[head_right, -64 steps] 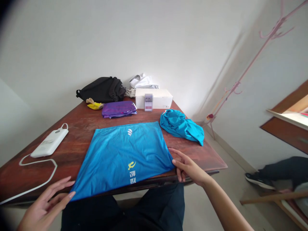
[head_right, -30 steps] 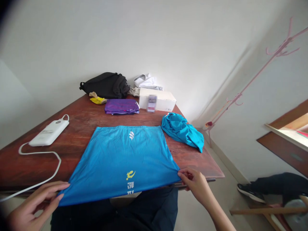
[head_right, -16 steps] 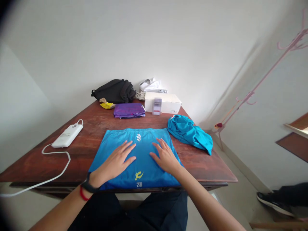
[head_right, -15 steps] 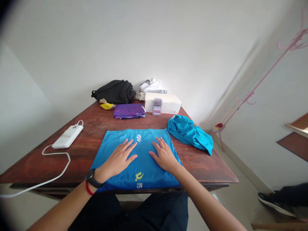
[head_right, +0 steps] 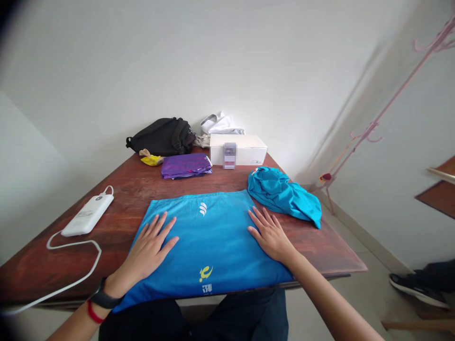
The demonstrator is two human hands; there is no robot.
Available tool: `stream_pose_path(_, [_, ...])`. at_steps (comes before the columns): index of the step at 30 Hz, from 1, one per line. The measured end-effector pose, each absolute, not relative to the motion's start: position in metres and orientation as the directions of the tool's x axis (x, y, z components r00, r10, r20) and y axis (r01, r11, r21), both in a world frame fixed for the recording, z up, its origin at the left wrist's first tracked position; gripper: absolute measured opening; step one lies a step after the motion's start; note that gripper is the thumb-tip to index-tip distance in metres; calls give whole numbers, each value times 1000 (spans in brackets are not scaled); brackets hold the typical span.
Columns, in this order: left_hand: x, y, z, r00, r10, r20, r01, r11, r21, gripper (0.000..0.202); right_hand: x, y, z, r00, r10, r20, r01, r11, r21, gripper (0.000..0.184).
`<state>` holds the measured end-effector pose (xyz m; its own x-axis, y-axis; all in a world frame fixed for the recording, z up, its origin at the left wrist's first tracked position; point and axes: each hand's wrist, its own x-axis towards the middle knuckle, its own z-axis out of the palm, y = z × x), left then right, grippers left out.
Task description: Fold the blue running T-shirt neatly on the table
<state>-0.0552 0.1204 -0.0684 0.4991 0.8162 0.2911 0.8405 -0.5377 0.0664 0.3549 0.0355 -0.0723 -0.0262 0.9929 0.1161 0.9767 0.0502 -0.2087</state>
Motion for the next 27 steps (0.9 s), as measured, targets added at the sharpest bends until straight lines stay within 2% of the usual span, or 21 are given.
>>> stream_pose_path(4, [-57,119,-66,507,809,298,824,-556,106,62,364,35,-74,32,992,118,981,-9,-192,60])
stream_pose_path(7, [-71,101,-56,549,777,308,787,-604,125,60,378,21,-70,84,985,150,968,-45,-247,62])
stream_pose_path(9, [-90,82,-50,597,737,318,749,-653,108,62,388,1,-65,53,981,184,949,8,-315,60])
stream_pose_path(11, [-114,60,-49,684,659,313,678,-733,61,73,397,-26,-62,-26,984,177,919,93,-383,55])
stream_pose_path(13, [-138,42,-55,745,578,333,619,-785,-23,83,401,-55,-63,-112,982,154,903,165,-397,60])
stream_pose_path(16, [-162,27,-72,745,543,387,633,-759,-155,72,402,-85,-76,-213,959,189,926,260,-273,80])
stream_pose_path(18, [-167,25,-82,731,531,429,649,-736,-195,66,402,-93,-87,-259,927,272,935,311,-171,72])
stream_pose_path(21, [-170,27,-87,704,521,482,662,-727,-181,68,403,-93,-100,-323,858,399,920,383,-79,56])
stream_pose_path(24, [-173,29,-88,693,525,494,670,-722,-173,70,405,-91,-104,-350,814,463,908,416,-46,54])
stream_pose_path(27, [-177,28,-95,682,541,493,693,-692,-199,70,403,-95,-105,-319,798,511,911,407,-67,54])
